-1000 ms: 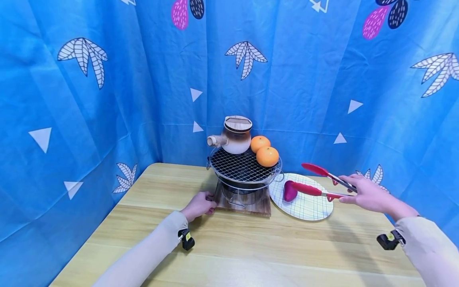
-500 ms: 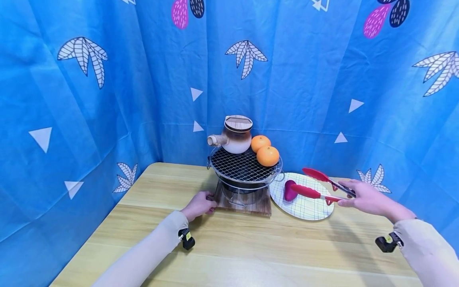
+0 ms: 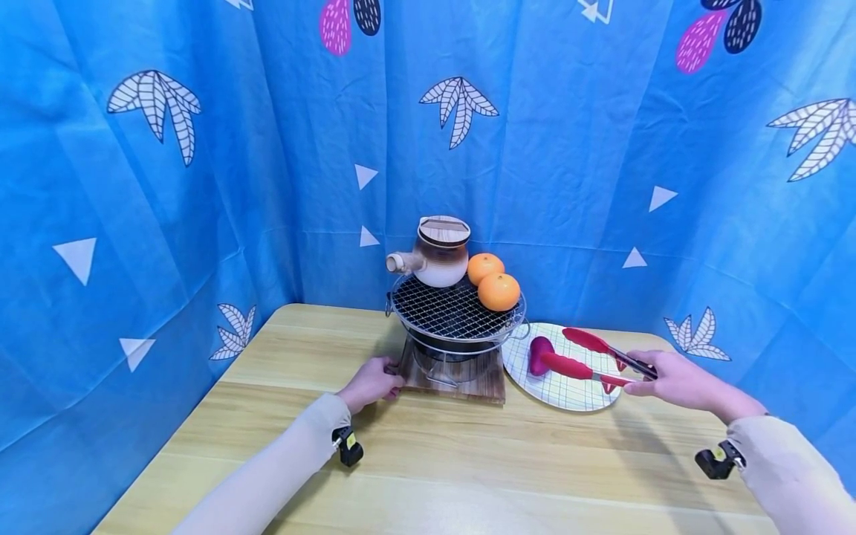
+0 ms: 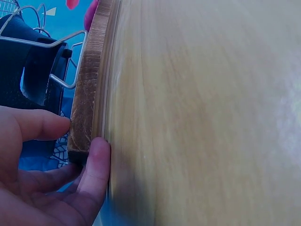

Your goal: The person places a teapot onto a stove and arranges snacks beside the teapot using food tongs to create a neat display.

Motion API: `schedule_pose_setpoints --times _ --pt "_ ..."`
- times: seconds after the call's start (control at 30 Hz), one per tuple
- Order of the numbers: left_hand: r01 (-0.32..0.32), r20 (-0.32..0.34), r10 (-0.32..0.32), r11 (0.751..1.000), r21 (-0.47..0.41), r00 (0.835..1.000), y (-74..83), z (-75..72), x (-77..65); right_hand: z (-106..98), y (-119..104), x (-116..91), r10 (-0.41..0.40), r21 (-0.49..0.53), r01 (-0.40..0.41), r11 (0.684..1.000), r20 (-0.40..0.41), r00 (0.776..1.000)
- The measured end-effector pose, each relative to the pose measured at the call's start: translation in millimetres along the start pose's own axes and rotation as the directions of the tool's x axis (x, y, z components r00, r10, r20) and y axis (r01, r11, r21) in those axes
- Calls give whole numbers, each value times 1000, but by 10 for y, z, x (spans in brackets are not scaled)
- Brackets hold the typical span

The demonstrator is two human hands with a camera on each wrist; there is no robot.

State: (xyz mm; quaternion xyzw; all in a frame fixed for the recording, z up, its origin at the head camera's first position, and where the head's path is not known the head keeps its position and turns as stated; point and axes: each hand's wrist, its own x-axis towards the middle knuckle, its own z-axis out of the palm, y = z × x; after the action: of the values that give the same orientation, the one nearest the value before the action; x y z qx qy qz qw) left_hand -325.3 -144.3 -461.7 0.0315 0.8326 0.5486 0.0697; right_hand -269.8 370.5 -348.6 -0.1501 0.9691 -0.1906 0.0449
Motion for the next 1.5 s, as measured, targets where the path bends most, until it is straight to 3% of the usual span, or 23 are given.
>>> schedule_pose_setpoints --times 1.0,1.5 --pt "1 1 -1 1000 1 1000 6 -5 -2 225 13 96 -10 56 5 998 86 996" --pt "0 -5 0 1000 17 1000 2 11 -14 259 -26 180 -26 -29 28 999 52 998"
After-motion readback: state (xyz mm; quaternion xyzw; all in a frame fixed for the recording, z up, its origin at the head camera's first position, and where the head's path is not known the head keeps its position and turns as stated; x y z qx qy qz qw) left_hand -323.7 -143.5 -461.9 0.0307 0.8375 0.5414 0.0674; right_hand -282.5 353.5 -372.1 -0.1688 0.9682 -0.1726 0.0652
